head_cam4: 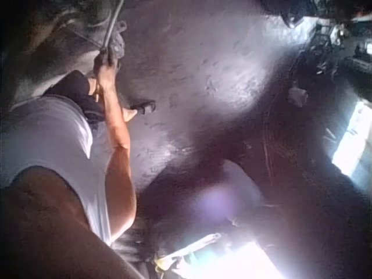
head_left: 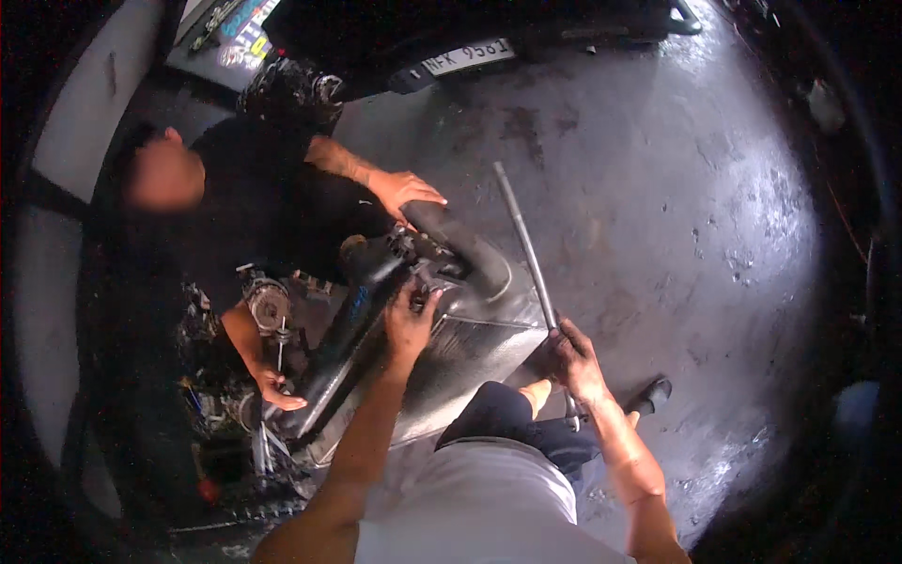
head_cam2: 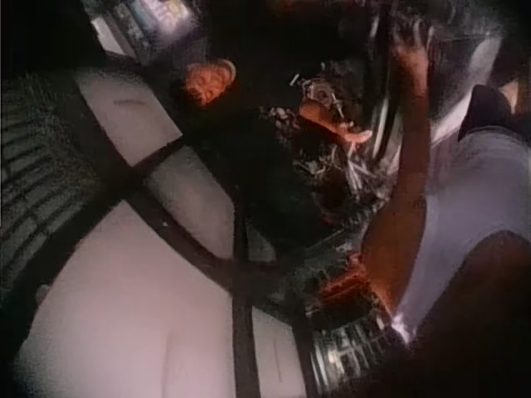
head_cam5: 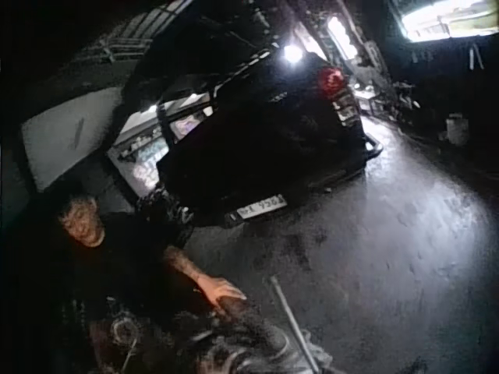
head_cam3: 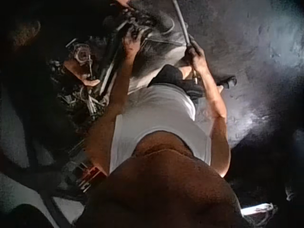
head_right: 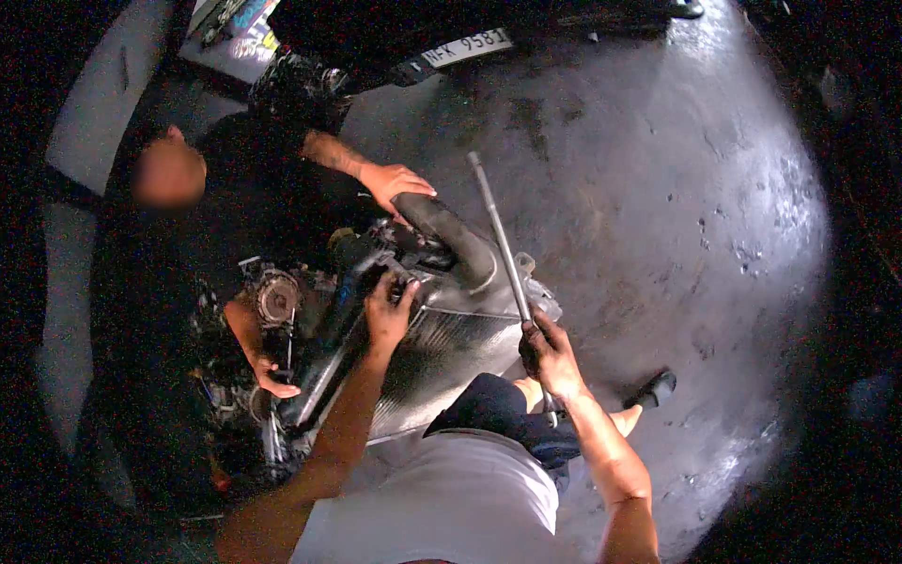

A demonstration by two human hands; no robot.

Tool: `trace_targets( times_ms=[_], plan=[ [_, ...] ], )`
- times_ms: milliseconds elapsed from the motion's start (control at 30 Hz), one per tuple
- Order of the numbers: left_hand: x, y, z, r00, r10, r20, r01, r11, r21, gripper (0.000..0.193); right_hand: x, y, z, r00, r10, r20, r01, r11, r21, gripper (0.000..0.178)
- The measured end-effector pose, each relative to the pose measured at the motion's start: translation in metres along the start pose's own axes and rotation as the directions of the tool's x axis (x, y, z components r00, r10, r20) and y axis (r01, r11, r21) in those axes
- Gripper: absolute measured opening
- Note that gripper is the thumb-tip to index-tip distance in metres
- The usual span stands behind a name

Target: The person manipulates an automotive radiator, using a wrench to loosen and remove bolts from the mounting brackets while another person assists by holding the unit. They move around the radiator to access different mounting points, handling the bolts and the metal brackets by hand after loosening them with the tool.

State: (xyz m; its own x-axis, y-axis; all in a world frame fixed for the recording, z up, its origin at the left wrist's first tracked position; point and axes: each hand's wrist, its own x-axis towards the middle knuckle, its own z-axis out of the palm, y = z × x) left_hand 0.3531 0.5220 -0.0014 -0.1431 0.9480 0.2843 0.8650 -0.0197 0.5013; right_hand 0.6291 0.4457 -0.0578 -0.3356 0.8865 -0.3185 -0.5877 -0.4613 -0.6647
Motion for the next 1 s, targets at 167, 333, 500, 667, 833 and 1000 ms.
trace_targets(
  times_ms=[167,333,500,667,833,1000],
  plan=[
    [-0.011,-0.005,0.019,0.982,0.034,-0.186,-0.027,0.999,0.038,0.04,-0.008,-0.008,0.061,0.986,0.163,0.041,-0.156,0.98,-0.125,0.014],
    [-0.015,-0.013,0.021,0.969,-0.002,-0.249,-0.029,0.992,-0.122,0.05,-0.015,-0.051,0.037,0.946,0.316,-0.076,-0.305,0.943,0.13,0.019],
    [-0.014,-0.013,0.021,0.968,0.007,-0.253,0.022,0.993,0.113,0.053,0.019,-0.086,-0.062,0.983,-0.004,-0.186,0.046,0.974,0.221,0.038],
    [-0.003,-0.003,0.04,0.991,-0.017,-0.132,-0.009,0.982,-0.191,0.053,0.033,0.061,-0.069,0.986,-0.06,0.155,0.123,0.893,-0.433,0.031],
    [-0.023,-0.02,0.023,0.955,0.035,-0.296,0.006,0.99,0.139,0.053,-0.042,-0.056,0.034,0.934,0.353,-0.06,-0.358,0.928,-0.101,0.023],
    [-0.014,0.006,0.007,0.987,-0.089,-0.131,0.092,0.996,0.011,0.053,0.0,-0.093,-0.059,0.976,0.05,-0.21,-0.024,0.992,0.126,0.036]
  ],
)
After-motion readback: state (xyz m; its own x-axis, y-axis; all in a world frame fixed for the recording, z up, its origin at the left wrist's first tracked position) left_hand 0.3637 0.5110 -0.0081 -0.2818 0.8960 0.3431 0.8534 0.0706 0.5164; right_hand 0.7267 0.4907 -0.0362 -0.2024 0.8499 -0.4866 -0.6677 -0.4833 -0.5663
